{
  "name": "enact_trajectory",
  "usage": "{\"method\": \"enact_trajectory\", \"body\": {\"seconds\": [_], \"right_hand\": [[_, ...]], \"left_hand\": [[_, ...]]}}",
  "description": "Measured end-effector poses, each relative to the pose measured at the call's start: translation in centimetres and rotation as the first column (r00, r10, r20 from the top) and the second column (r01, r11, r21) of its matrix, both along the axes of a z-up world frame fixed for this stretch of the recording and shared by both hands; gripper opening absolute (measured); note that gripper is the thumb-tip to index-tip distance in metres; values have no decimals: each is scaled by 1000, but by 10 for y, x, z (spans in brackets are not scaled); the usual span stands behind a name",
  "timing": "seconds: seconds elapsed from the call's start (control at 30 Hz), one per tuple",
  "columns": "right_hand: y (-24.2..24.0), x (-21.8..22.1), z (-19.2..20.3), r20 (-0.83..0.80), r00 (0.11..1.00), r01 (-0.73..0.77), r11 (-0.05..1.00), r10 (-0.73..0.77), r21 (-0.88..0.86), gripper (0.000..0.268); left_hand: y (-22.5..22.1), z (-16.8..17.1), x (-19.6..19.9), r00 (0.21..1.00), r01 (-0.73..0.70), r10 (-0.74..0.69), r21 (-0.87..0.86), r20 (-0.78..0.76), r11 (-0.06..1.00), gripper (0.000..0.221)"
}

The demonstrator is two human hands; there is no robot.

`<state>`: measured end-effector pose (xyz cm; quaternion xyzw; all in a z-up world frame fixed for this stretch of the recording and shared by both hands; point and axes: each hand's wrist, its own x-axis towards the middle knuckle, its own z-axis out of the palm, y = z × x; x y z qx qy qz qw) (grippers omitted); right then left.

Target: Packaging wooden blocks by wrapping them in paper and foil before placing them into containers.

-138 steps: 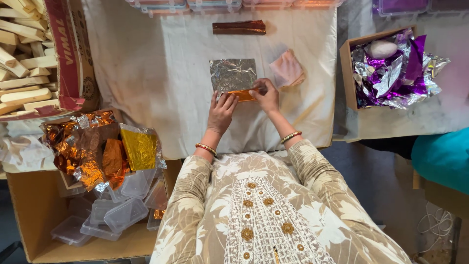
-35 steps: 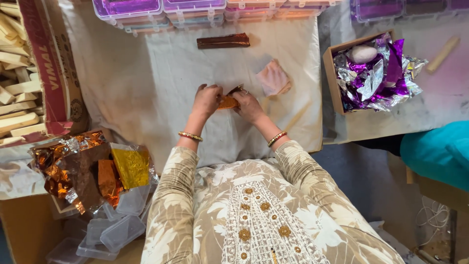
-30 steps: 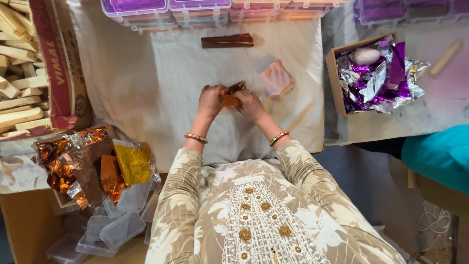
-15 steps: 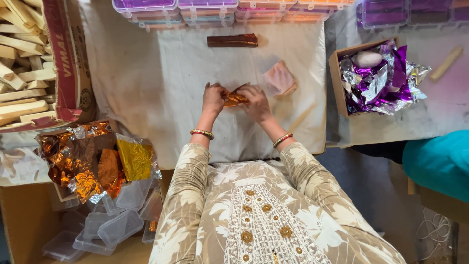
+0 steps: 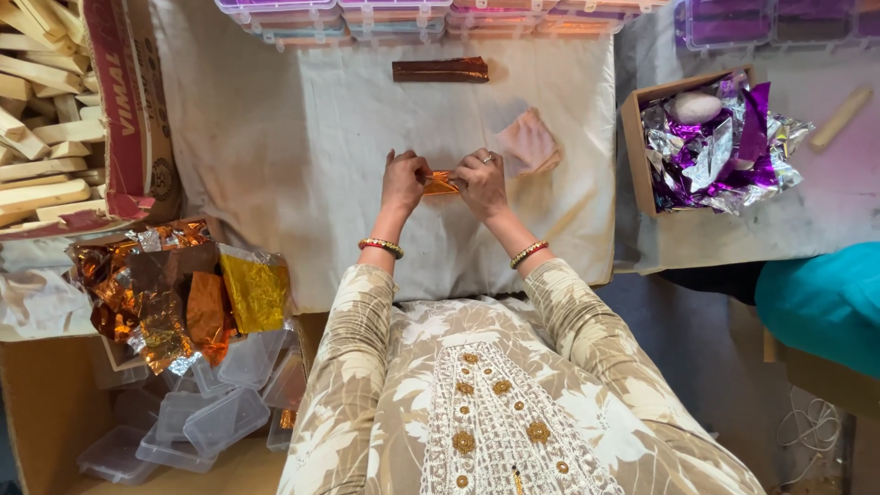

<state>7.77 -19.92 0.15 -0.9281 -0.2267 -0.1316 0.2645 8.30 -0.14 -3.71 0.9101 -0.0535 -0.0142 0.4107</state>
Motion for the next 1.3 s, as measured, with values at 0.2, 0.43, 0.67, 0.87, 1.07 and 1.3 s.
{"method": "enact_trajectory", "body": {"seconds": [0.2, 0.43, 0.67, 0.87, 1.07, 1.3], "right_hand": [[-2, -15, 1, 70, 997, -34, 997, 39, -70, 4], [0, -19, 8, 107, 992, -56, 995, 65, -84, 7], [1, -33, 36, 57, 987, -146, 987, 150, -74, 31], [-1, -33, 11, 159, 983, -75, 988, 96, -133, 24], [-6, -24, -4, 145, 983, -100, 989, 116, -113, 20], [-9, -12, -9, -3, 997, -74, 996, 74, 45, 18]], "left_hand": [[0, 8, -2, 994, 13, -22, 83, 109, 996, 10], [19, 31, -30, 948, 78, -166, 306, 273, 949, 13], [31, 30, -52, 928, 45, -173, 359, 331, 932, 8], [27, 38, -53, 911, 54, -209, 399, 356, 915, 18], [30, 17, -43, 938, 118, -213, 326, 274, 938, 16], [28, 33, -33, 955, -1, -56, 192, 293, 981, 9]]}}
